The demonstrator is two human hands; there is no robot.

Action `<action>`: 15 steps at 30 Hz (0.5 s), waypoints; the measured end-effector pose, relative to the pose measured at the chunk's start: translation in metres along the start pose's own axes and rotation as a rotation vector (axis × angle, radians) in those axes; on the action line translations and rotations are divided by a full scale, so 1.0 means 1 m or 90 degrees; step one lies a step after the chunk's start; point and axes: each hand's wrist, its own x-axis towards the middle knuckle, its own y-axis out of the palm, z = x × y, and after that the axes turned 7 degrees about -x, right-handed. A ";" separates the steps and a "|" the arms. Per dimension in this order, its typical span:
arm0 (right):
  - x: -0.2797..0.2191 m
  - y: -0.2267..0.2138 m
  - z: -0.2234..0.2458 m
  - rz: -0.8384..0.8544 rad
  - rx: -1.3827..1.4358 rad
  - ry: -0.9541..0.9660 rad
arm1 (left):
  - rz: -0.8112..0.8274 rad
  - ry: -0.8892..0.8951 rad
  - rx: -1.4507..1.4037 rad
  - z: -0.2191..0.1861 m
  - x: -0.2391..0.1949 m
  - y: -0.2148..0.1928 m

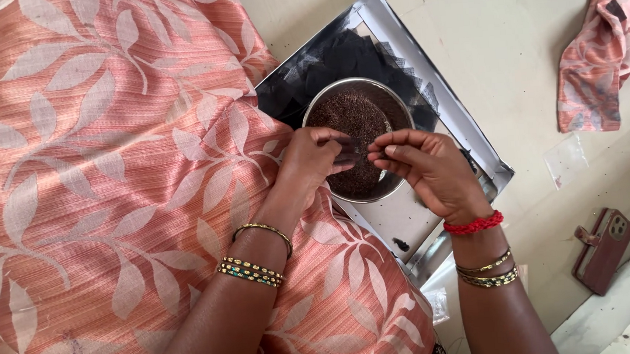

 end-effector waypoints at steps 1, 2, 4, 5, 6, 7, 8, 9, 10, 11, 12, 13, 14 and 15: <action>-0.002 0.006 0.004 0.001 -0.029 -0.012 | 0.007 -0.003 -0.010 0.000 -0.001 0.000; -0.003 0.012 0.009 0.002 -0.059 -0.023 | 0.013 -0.005 -0.021 -0.001 -0.001 0.001; -0.002 0.019 0.010 0.000 -0.137 -0.044 | 0.016 0.000 -0.019 0.004 0.002 0.001; 0.000 0.023 0.010 -0.003 -0.214 -0.063 | 0.019 0.004 -0.016 0.006 0.003 0.000; -0.001 0.030 0.012 -0.001 -0.215 -0.063 | 0.017 0.005 -0.017 0.007 0.003 -0.001; -0.002 0.037 0.014 -0.025 -0.310 -0.081 | 0.020 0.005 -0.007 0.008 0.004 -0.002; -0.002 0.042 0.016 -0.052 -0.407 -0.100 | 0.024 0.005 0.002 0.009 0.006 -0.001; -0.002 0.043 0.015 -0.050 -0.408 -0.100 | 0.024 0.006 0.000 0.010 0.006 -0.001; -0.002 0.045 0.013 -0.073 -0.457 -0.132 | 0.030 0.006 -0.003 0.010 0.007 -0.001; -0.002 0.046 0.012 -0.095 -0.505 -0.164 | 0.036 0.006 -0.006 0.011 0.007 -0.001; -0.002 0.047 0.012 -0.095 -0.506 -0.164 | 0.036 0.006 -0.007 0.011 0.008 -0.001; -0.002 0.049 0.012 -0.106 -0.532 -0.194 | 0.046 0.005 -0.019 0.012 0.009 -0.002; -0.002 0.051 0.012 -0.116 -0.557 -0.224 | 0.054 0.004 -0.031 0.012 0.009 -0.002; -0.003 0.052 0.014 -0.115 -0.558 -0.224 | 0.053 0.004 -0.032 0.011 0.008 -0.002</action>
